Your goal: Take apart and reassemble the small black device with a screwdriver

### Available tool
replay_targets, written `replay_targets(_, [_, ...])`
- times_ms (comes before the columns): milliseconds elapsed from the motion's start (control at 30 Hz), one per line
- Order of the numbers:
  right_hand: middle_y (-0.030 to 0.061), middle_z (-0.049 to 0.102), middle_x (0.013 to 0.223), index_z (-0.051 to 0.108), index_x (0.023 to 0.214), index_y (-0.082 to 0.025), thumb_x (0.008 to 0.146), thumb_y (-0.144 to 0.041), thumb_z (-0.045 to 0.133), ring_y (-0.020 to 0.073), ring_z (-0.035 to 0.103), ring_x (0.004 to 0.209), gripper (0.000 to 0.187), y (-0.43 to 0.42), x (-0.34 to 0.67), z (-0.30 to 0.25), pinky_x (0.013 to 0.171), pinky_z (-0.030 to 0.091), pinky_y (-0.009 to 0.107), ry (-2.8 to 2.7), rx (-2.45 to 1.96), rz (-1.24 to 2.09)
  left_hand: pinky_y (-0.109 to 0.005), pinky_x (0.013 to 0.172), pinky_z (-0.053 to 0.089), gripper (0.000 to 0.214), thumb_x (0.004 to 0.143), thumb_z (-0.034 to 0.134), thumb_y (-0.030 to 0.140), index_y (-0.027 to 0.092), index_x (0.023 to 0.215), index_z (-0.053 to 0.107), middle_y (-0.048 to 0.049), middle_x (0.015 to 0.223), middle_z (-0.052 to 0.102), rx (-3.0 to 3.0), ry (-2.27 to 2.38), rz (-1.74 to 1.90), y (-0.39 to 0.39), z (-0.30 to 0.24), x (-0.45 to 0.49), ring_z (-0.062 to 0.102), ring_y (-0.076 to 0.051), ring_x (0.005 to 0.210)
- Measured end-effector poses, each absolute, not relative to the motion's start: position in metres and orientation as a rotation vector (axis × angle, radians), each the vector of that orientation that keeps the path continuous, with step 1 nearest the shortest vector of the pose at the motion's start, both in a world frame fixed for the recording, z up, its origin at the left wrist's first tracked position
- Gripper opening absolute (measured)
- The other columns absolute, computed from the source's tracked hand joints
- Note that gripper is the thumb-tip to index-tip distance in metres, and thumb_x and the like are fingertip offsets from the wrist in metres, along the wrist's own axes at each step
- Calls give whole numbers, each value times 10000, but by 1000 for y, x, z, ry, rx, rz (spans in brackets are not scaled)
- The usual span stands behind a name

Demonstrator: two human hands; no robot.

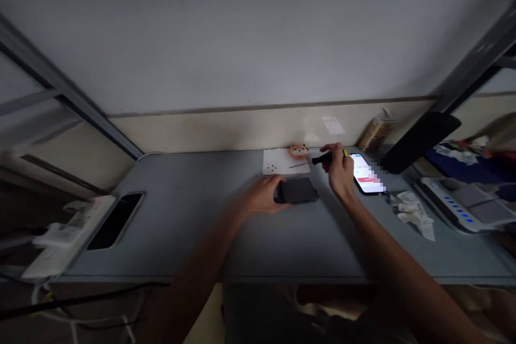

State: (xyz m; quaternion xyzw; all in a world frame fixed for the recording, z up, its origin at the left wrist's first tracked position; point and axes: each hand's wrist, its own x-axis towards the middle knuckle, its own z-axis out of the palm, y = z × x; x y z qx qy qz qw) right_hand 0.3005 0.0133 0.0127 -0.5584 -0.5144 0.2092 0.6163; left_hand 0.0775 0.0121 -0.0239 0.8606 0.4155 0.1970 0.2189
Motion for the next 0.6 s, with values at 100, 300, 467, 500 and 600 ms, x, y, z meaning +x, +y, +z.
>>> replay_targets(100, [-5, 557, 563, 614, 771, -234, 838, -844, 472, 171, 515, 536, 631, 21, 303, -8, 531, 427, 309, -1137, -1269, 710, -367, 854, 550, 477, 814, 774, 452, 217, 1200, 623, -91, 1077, 720, 2395, 1125, 527, 10, -18, 76, 699, -285, 1017])
replay_targets(300, [39, 718, 734, 681, 917, -222, 777, -849, 568, 187, 610, 677, 652, 23, 302, -29, 669, 506, 325, -1319, -1208, 832, -384, 898, 547, 346, 918, 650, 452, 198, 1153, 651, -99, 1057, 738, 2429, 1080, 541, 12, -14, 71, 703, -267, 988])
replay_targets(467, [48, 754, 825, 700, 922, -226, 811, -805, 583, 212, 678, 772, 601, 24, 301, -30, 757, 539, 351, -1395, -1198, 882, -386, 909, 550, 267, 959, 593, 397, 191, 1108, 674, -103, 1060, 754, 2494, 1020, 608, 14, -19, 69, 702, -254, 989])
replay_targets(500, [52, 762, 845, 703, 922, -227, 818, -800, 579, 213, 685, 784, 595, 24, 301, -31, 774, 543, 354, -1404, -1196, 883, -382, 901, 550, 261, 965, 583, 390, 186, 1100, 675, -103, 1054, 756, 2510, 1012, 638, 15, -20, 69, 702, -251, 982])
replay_targets(600, [60, 777, 849, 707, 935, -227, 825, -802, 566, 219, 692, 787, 602, 26, 302, -33, 759, 544, 347, -1399, -1219, 882, -356, 832, 544, 248, 991, 532, 375, 175, 1017, 676, -89, 939, 746, 2545, 1003, 714, 17, -22, 68, 697, -231, 883])
